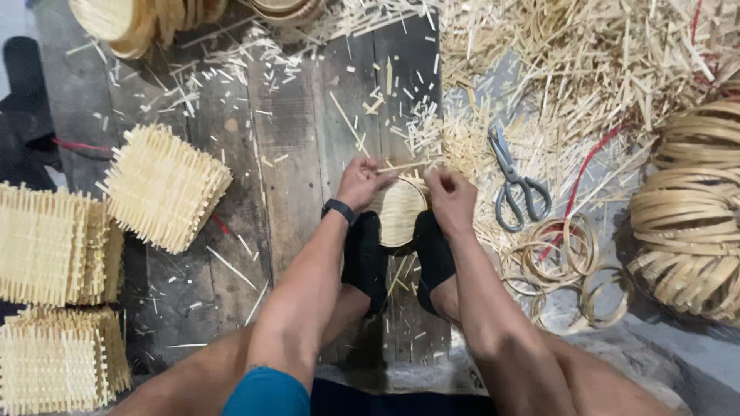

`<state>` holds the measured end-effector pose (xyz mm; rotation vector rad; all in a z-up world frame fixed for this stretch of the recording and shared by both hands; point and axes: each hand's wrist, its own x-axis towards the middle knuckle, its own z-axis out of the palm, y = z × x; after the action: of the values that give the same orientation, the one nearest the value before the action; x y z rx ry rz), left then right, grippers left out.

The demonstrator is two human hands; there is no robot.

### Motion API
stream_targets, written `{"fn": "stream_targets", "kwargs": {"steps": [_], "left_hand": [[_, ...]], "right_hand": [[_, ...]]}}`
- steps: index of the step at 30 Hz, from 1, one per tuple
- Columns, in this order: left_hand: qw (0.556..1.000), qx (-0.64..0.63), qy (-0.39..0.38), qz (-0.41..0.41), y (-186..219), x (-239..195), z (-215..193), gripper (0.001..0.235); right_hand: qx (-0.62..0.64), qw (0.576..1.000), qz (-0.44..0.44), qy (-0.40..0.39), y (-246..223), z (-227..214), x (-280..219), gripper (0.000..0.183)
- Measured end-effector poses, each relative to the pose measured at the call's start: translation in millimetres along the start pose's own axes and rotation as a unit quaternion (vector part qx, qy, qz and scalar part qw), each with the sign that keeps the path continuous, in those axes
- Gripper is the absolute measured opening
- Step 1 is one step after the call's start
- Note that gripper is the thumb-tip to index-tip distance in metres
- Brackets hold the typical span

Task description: The person assembles small round bamboo baskets by placing a woven base onto a wooden block, fitting a bamboo ring around the edge, and trimming the protruding base strands with shears. The person repeats this process for multiple units, stacking the finished baskets nearby.

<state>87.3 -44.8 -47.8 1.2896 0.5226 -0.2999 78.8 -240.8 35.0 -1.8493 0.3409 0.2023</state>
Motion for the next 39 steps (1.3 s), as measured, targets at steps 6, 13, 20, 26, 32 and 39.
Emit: {"fn": "stream_targets", "kwargs": {"steps": [6,13,20,26,32,39], "left_hand": [[0.814,0.356,0.346,0.303,13.2,-91.2,-3.5,0.030],[0.975,0.113,0.188,-0.039,-10.6,-87.3,-31.5,0.027],[0.944,0.309,0.014,0.116,41.9,-50.3,-28.0,0.053],[0.876,0.421,-0.026,0.233,86.6,-93.3,25.5,0.038],[0.683,0.580,-0.088,0.435,49.7,-149.6,29.8,0.036],[0.712,0.608,-0.109,0.333,31.7,-156.0,-2.8,0.042]], "right_hand": [[-0.179,0.974,-0.046,-0.128,-20.1,60.1,13.1,0.035],[-0.178,0.974,-0.109,-0.083,-30.1,61.5,6.1,0.040],[-0.190,0.966,-0.170,-0.031,-103.3,-93.3,45.7,0.029],[-0.660,0.732,0.008,-0.170,-136.1,-275.1,31.0,0.044],[-0.474,0.872,-0.030,-0.120,28.0,-233.6,5.0,0.055],[-0.412,0.890,0.181,-0.070,111.5,-208.7,39.8,0.056]]}}
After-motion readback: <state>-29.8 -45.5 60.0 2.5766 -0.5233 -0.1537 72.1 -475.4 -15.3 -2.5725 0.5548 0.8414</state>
